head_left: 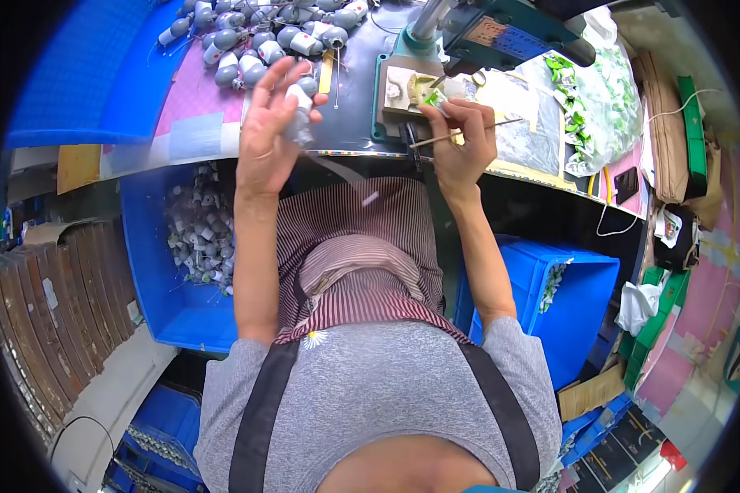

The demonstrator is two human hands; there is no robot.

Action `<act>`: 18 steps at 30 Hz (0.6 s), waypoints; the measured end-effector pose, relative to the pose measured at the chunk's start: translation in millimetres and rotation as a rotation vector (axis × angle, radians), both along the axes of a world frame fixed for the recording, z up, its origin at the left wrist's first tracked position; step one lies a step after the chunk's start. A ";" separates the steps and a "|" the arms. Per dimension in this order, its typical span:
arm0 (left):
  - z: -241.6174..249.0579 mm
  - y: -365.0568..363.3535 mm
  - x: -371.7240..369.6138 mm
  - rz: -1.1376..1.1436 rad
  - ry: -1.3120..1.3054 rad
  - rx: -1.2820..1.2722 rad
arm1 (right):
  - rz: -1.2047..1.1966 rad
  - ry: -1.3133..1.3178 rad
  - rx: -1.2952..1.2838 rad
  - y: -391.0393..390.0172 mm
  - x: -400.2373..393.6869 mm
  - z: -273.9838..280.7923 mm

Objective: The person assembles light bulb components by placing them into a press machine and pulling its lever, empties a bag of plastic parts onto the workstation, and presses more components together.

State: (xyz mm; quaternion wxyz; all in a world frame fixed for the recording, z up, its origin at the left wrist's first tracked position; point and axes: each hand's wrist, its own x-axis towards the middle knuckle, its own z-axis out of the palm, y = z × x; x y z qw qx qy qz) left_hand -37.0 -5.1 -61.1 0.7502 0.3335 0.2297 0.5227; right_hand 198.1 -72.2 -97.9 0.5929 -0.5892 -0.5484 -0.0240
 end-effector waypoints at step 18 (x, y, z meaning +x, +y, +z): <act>-22.1 0.3 30.2 -0.165 0.434 -0.111 | 0.082 0.491 -0.371 25.0 113.7 37.8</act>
